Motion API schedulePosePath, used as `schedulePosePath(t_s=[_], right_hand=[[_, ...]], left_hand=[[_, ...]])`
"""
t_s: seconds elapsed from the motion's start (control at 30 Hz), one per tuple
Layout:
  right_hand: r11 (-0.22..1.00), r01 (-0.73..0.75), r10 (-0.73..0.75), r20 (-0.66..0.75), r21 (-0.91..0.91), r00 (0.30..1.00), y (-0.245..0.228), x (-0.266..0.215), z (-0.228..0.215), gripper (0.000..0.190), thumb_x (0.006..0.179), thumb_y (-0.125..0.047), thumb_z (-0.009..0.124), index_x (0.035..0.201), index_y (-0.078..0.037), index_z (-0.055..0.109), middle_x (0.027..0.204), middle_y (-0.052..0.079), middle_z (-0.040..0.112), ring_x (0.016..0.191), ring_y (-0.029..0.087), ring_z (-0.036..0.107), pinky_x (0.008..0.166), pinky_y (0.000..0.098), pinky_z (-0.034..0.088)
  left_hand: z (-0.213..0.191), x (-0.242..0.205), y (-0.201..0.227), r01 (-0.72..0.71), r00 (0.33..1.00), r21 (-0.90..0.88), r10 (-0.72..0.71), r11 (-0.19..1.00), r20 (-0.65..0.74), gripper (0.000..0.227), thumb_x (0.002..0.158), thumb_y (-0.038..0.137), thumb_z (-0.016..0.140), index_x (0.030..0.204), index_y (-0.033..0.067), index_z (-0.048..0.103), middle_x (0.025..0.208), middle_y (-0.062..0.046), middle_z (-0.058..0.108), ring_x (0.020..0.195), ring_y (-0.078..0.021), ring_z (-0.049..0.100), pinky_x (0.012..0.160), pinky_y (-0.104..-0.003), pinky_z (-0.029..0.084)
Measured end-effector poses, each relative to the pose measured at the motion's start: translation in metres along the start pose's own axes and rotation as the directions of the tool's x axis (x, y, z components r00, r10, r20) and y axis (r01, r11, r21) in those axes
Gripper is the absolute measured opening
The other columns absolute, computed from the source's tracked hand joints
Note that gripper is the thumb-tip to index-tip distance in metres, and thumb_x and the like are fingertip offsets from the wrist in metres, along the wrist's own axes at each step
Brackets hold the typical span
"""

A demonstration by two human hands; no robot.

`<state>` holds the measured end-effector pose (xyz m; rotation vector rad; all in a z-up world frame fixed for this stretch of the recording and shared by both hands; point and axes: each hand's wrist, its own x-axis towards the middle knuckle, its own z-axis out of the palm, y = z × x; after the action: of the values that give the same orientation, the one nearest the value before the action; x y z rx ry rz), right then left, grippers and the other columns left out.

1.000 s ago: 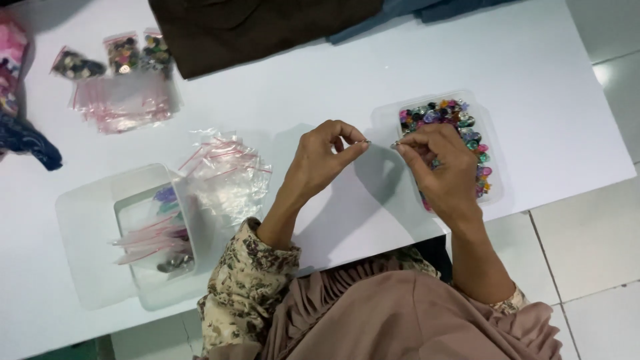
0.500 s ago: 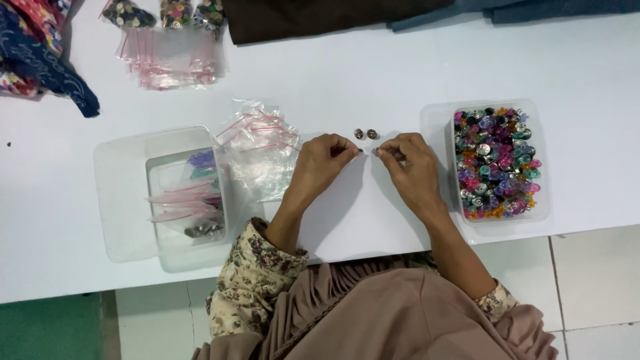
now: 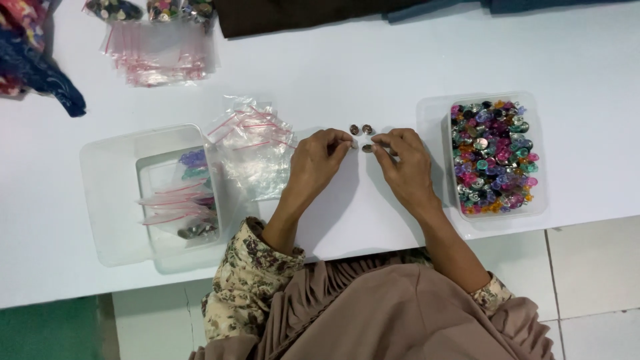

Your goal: Sorting and bagging small decorative buttons and beads into plastic zip-lock bags.

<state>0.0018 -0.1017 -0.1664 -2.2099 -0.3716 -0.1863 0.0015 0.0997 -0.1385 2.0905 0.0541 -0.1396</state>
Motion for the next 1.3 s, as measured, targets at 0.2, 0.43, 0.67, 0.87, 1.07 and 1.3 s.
schedulePosePath(t_s=[0.2,0.43,0.67,0.87,1.07,1.3], right_hand=[[0.986,0.145,-0.155,-0.124,-0.086,0.980,-0.012,-0.011,-0.012,0.023,0.097,0.001,0.071,0.119,-0.003,0.072,0.105,0.011,0.060,0.081,0.025,0.067,0.071,0.0355,0.060],[0.991,0.106,-0.121,-0.189,-0.084,0.974,-0.026,-0.054,-0.069,0.023,0.095,-0.002,0.073,0.117,-0.007,0.075,0.106,0.005,0.062,0.079,0.018,0.068,0.069,0.0291,0.060],[0.977,-0.115,0.063,-0.275,-0.179,0.959,-0.001,-0.082,-0.152,0.018,0.092,-0.002,0.081,0.109,-0.005,0.081,0.102,0.013,0.069,0.080,0.026,0.070,0.067,0.0339,0.058],[0.953,-0.168,0.116,-0.208,-0.253,0.971,0.021,-0.081,-0.174,0.019,0.090,0.001,0.081,0.109,-0.001,0.080,0.103,0.019,0.069,0.092,0.036,0.071,0.076,0.0390,0.058],[0.958,-0.089,0.042,-0.175,-0.271,0.984,0.038,-0.051,-0.174,0.013,0.095,0.001,0.077,0.107,0.000,0.079,0.101,0.016,0.069,0.102,0.036,0.069,0.084,0.0408,0.058],[0.856,-0.092,0.005,-0.169,-0.509,0.986,0.061,-0.020,-0.200,0.007,0.103,-0.005,0.077,0.108,-0.003,0.080,0.097,0.011,0.063,0.096,0.029,0.065,0.079,0.0381,0.057]], left_hand=[[0.001,-0.011,0.035,-0.081,0.995,-0.104,0.074,0.991,-0.064,0.014,0.099,0.011,0.062,0.106,0.0072,0.074,0.081,-0.011,0.071,0.069,-0.0217,0.066,0.071,-0.040,0.057],[0.052,-0.010,0.063,-0.410,0.912,-0.197,0.397,0.890,-0.103,0.012,0.096,0.005,0.069,0.106,0.0094,0.075,0.078,-0.007,0.069,0.069,-0.0201,0.066,0.075,-0.038,0.057],[0.113,-0.004,0.095,-0.674,0.727,-0.053,0.674,0.737,0.130,0.017,0.093,0.006,0.073,0.110,0.0072,0.074,0.094,-0.010,0.070,0.086,-0.0283,0.069,0.071,-0.039,0.054],[0.156,-0.002,0.095,-0.763,0.646,0.213,0.707,0.611,0.287,0.024,0.088,0.016,0.077,0.110,0.0078,0.073,0.104,-0.011,0.065,0.100,-0.0325,0.061,0.075,-0.043,0.049],[0.174,0.017,0.090,-0.741,0.644,0.407,0.736,0.534,0.208,0.020,0.084,0.010,0.079,0.103,0.0084,0.073,0.097,-0.010,0.062,0.093,-0.0298,0.060,0.071,-0.039,0.045],[0.165,0.040,0.110,-0.714,0.683,0.327,0.718,0.619,0.132,0.014,0.097,0.022,0.067,0.109,0.0154,0.071,0.100,-0.005,0.062,0.095,-0.0294,0.065,0.072,-0.040,0.048]])
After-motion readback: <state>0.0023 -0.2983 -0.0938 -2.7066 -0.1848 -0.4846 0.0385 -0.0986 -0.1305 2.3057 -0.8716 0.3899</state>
